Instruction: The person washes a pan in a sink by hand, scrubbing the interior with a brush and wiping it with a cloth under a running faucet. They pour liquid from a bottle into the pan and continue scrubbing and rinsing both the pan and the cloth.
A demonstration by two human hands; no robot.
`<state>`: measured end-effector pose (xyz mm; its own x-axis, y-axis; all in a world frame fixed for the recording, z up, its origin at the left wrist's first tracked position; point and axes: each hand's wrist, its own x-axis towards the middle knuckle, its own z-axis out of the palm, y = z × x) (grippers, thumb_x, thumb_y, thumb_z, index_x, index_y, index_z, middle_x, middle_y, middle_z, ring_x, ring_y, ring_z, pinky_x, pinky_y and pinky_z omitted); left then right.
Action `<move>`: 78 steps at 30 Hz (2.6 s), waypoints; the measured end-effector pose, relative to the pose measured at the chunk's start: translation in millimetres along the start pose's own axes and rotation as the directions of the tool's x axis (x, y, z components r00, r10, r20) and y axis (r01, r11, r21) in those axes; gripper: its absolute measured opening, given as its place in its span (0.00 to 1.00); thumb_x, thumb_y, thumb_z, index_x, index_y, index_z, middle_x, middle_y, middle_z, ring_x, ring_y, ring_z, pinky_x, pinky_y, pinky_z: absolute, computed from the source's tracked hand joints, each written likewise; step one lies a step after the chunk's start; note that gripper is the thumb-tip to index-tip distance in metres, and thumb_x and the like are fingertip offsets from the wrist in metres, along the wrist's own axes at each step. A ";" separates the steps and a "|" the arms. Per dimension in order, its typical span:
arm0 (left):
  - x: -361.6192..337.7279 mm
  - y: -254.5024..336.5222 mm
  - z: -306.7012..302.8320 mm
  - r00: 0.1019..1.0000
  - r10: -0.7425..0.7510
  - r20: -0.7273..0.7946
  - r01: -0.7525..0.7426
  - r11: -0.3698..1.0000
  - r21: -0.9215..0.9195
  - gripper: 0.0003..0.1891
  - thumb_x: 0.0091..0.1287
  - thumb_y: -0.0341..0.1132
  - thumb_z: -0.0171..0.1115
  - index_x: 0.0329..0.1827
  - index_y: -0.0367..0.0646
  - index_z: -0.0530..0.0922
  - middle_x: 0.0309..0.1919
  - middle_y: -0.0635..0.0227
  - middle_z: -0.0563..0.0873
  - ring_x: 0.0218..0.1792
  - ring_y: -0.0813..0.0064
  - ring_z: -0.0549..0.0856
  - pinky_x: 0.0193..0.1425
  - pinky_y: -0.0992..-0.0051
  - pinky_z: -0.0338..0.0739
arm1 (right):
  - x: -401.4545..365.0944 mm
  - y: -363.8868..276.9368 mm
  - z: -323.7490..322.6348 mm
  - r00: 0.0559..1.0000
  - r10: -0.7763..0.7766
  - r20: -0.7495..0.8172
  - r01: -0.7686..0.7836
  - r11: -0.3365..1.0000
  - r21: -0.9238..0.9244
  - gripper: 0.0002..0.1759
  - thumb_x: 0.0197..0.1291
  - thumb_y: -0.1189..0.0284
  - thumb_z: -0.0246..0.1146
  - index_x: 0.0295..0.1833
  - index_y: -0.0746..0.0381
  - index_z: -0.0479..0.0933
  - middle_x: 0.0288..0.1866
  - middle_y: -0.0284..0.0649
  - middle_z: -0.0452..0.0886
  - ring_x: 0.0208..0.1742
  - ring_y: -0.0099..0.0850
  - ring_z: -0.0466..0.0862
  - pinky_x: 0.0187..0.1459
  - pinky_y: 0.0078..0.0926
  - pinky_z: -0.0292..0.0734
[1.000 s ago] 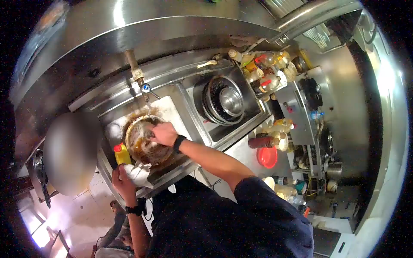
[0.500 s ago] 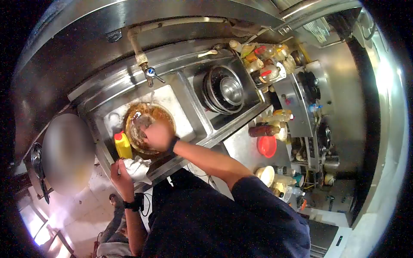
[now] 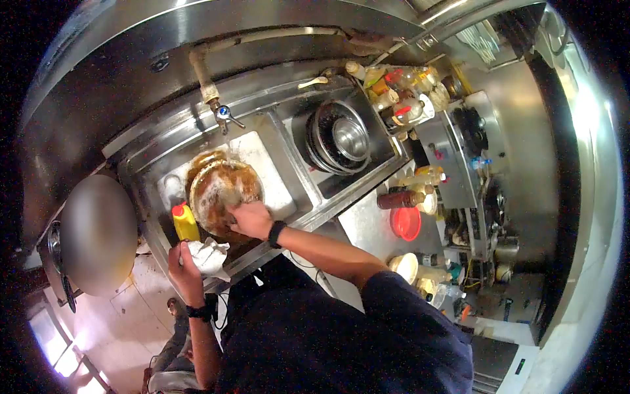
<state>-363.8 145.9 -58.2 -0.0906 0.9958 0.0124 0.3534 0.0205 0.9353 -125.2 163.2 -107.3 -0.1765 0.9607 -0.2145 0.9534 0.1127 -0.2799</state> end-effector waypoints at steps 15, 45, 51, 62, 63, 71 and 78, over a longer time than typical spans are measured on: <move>-0.5 2.5 6.4 0.998 -0.058 -0.013 0.058 0.998 0.025 0.09 0.70 0.31 0.58 0.42 0.32 0.82 0.35 0.59 0.84 0.38 0.64 0.83 0.46 0.69 0.76 | -12.8 36.4 -40.3 0.992 0.125 -0.021 -0.126 0.992 -0.025 0.22 0.55 0.53 0.64 0.47 0.58 0.74 0.24 0.47 0.82 0.28 0.48 0.84 0.31 0.45 0.78; -6.3 7.4 8.8 0.999 -0.031 0.012 0.031 0.999 0.039 0.09 0.71 0.31 0.58 0.43 0.33 0.82 0.37 0.59 0.85 0.40 0.65 0.83 0.49 0.70 0.76 | 41.5 23.3 -30.2 0.993 0.054 -0.109 -0.053 0.999 0.013 0.20 0.56 0.53 0.66 0.46 0.57 0.80 0.25 0.44 0.83 0.30 0.44 0.85 0.31 0.43 0.77; -9.5 2.4 6.4 0.993 -0.112 0.024 0.112 0.993 0.028 0.10 0.72 0.31 0.57 0.43 0.32 0.81 0.38 0.60 0.85 0.40 0.68 0.83 0.49 0.70 0.75 | -30.7 47.0 -33.5 0.979 0.201 -0.039 -0.199 0.979 0.045 0.21 0.58 0.53 0.65 0.48 0.57 0.78 0.25 0.46 0.82 0.30 0.47 0.84 0.31 0.45 0.77; -3.3 -2.2 7.4 0.995 -0.086 0.044 0.083 0.995 0.061 0.12 0.73 0.36 0.57 0.44 0.33 0.81 0.36 0.61 0.85 0.38 0.70 0.81 0.47 0.71 0.75 | -24.4 -23.9 -2.1 0.960 -0.133 -0.247 0.101 0.985 -0.140 0.21 0.56 0.69 0.58 0.58 0.51 0.77 0.35 0.41 0.82 0.39 0.38 0.85 0.30 0.38 0.80; -3.0 -2.0 5.6 0.994 -0.107 0.038 0.104 0.992 0.076 0.13 0.73 0.37 0.57 0.45 0.33 0.81 0.36 0.61 0.85 0.38 0.71 0.81 0.47 0.72 0.75 | -25.2 -27.3 -2.6 0.960 -0.127 -0.251 0.096 0.986 -0.134 0.21 0.56 0.69 0.58 0.58 0.51 0.77 0.35 0.41 0.82 0.39 0.38 0.85 0.30 0.38 0.80; -5.2 -5.4 -6.8 0.996 -0.089 0.022 0.088 0.995 0.056 0.13 0.74 0.38 0.57 0.46 0.36 0.83 0.37 0.62 0.85 0.38 0.73 0.81 0.45 0.73 0.75 | -17.2 -53.7 -109.1 0.831 0.097 -0.548 0.296 0.757 0.583 0.15 0.68 0.66 0.57 0.56 0.61 0.76 0.34 0.39 0.82 0.33 0.32 0.82 0.32 0.29 0.77; -0.7 3.4 0.4 0.996 -0.081 0.025 0.079 0.996 0.045 0.14 0.74 0.38 0.56 0.47 0.35 0.83 0.38 0.64 0.86 0.40 0.73 0.82 0.49 0.74 0.75 | -55.4 -25.8 -210.7 0.679 0.466 -0.568 0.603 0.087 0.793 0.22 0.76 0.60 0.42 0.54 0.67 0.73 0.30 0.41 0.78 0.28 0.23 0.74 0.32 0.21 0.71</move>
<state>-362.1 145.4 -55.2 -0.0951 0.9929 -0.0720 0.3865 0.1035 0.9165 -88.4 160.5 108.9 0.4629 0.8489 0.2552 -0.2180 0.3881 -0.8955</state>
